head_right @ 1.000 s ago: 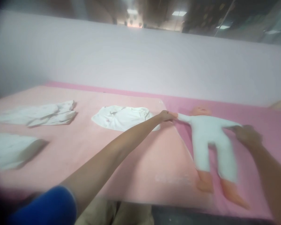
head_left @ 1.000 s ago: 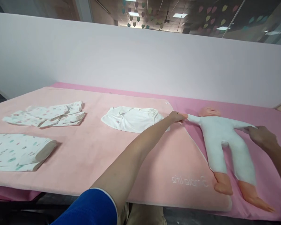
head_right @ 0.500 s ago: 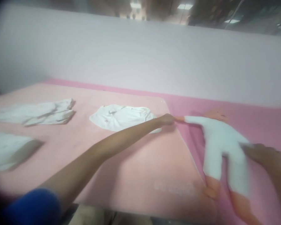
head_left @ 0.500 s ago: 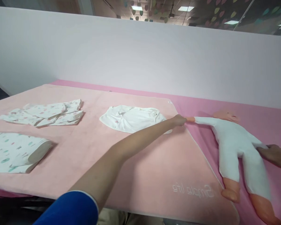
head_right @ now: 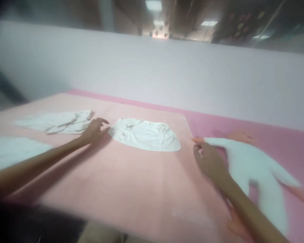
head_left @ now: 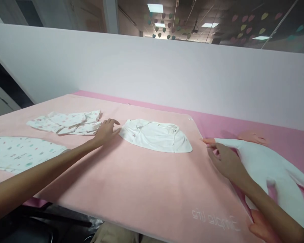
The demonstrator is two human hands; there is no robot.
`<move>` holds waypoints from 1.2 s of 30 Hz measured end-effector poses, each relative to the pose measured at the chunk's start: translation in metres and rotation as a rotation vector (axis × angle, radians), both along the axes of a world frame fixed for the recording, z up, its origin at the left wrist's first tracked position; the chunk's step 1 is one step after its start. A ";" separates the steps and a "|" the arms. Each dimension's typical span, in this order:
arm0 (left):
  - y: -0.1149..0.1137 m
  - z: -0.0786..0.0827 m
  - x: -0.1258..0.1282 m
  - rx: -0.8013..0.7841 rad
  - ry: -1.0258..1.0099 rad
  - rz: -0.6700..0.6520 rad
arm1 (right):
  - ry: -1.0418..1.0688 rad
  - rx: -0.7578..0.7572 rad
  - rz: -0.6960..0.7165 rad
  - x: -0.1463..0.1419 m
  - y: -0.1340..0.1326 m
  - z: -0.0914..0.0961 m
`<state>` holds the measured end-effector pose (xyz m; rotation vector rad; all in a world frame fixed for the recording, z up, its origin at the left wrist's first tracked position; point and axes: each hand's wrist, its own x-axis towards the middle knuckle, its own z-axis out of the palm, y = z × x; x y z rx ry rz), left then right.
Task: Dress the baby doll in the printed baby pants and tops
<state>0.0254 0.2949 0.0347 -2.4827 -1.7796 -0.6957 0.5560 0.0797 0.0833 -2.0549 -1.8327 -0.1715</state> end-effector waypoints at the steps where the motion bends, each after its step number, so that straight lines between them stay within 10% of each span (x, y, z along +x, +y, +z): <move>1: 0.010 0.004 -0.002 0.015 0.016 -0.016 | 0.031 0.001 0.024 -0.008 0.017 -0.003; 10: 0.110 0.069 0.073 -0.034 0.361 -0.678 | -0.389 -0.153 0.480 -0.030 0.183 0.032; 18: 0.175 0.074 0.132 -0.336 0.432 -0.913 | -0.457 -0.356 0.745 -0.049 0.249 0.019; 28: 0.180 0.082 0.154 -0.343 0.359 -1.225 | -0.575 -0.265 1.096 -0.058 0.253 0.043; 36: 0.134 0.153 0.146 -0.655 0.427 -0.918 | -0.787 -0.363 1.079 -0.124 0.198 0.112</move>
